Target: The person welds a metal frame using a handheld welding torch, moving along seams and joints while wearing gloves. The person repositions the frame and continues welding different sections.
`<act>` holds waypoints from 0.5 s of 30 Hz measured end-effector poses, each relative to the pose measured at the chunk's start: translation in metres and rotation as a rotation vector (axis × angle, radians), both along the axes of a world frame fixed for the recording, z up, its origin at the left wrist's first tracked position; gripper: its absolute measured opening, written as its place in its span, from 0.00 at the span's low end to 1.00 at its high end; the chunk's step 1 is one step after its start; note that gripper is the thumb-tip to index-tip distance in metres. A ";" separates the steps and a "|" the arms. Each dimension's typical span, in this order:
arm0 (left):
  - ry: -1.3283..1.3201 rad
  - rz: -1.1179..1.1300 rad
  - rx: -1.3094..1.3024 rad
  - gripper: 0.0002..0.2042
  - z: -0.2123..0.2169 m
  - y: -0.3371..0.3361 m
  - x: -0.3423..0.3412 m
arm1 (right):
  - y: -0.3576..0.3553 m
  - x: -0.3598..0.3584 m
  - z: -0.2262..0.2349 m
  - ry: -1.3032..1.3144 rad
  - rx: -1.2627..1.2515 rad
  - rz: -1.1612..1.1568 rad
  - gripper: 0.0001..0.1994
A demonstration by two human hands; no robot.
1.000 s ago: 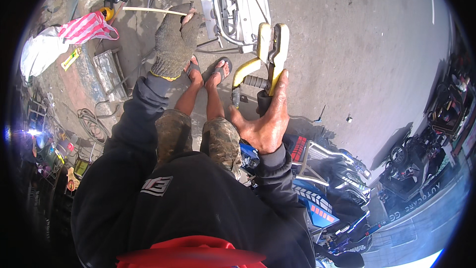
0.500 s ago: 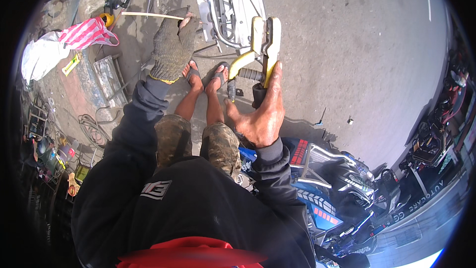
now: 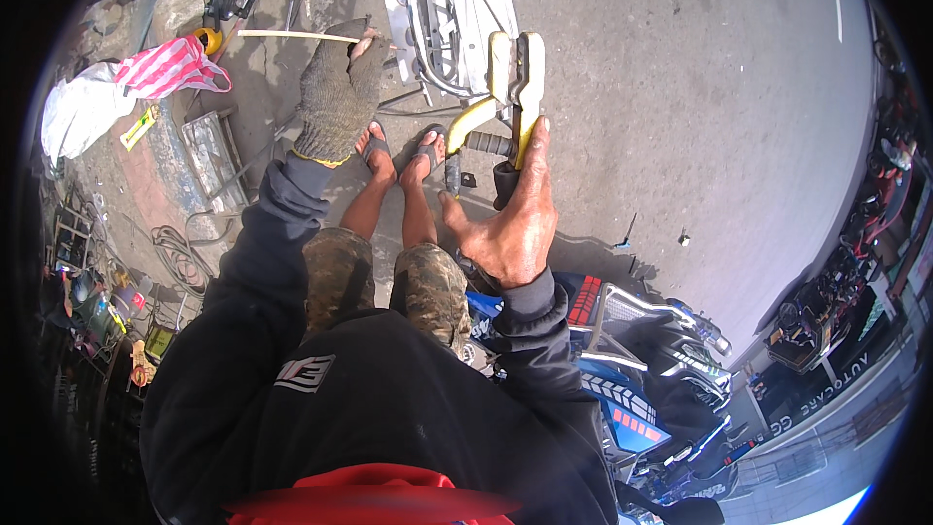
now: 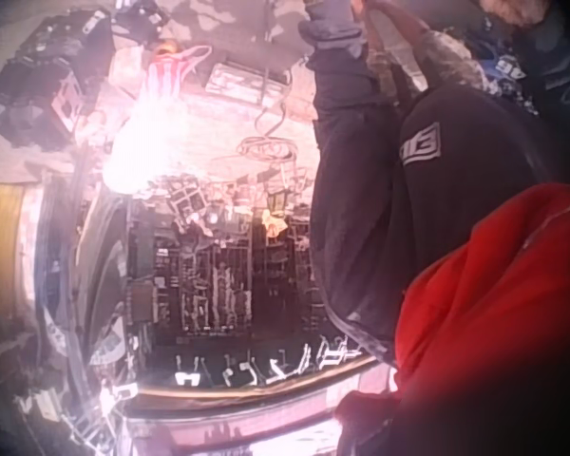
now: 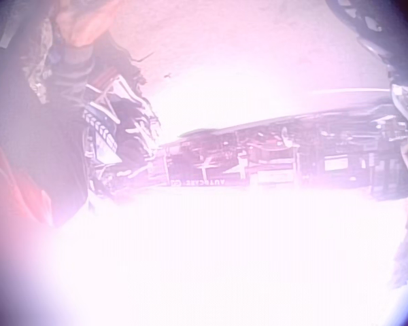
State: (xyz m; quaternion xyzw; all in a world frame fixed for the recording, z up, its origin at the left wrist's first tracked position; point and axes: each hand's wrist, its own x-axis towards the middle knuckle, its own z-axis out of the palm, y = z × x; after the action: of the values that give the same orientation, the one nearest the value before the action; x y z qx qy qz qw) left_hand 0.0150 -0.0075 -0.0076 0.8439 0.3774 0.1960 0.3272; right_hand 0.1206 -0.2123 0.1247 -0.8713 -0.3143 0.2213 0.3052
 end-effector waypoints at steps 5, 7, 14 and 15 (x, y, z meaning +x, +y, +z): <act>-0.022 -0.006 0.025 0.15 0.002 0.002 0.001 | 0.000 0.001 0.002 0.070 -0.025 -0.027 0.60; -0.057 0.018 -0.007 0.14 0.003 0.001 0.001 | 0.000 0.001 0.002 0.061 -0.023 -0.021 0.60; -0.050 0.078 -0.078 0.13 0.006 0.001 0.005 | 0.001 0.003 0.001 0.066 -0.024 -0.018 0.60; -0.054 0.078 -0.085 0.13 0.006 0.001 0.007 | 0.001 0.004 0.000 0.048 -0.022 -0.009 0.60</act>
State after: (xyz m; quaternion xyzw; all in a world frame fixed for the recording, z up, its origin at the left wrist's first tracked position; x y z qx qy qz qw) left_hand 0.0218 -0.0069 -0.0019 0.8082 0.4089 0.2151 0.3651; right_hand 0.1248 -0.2114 0.1252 -0.8704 -0.3004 0.2444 0.3039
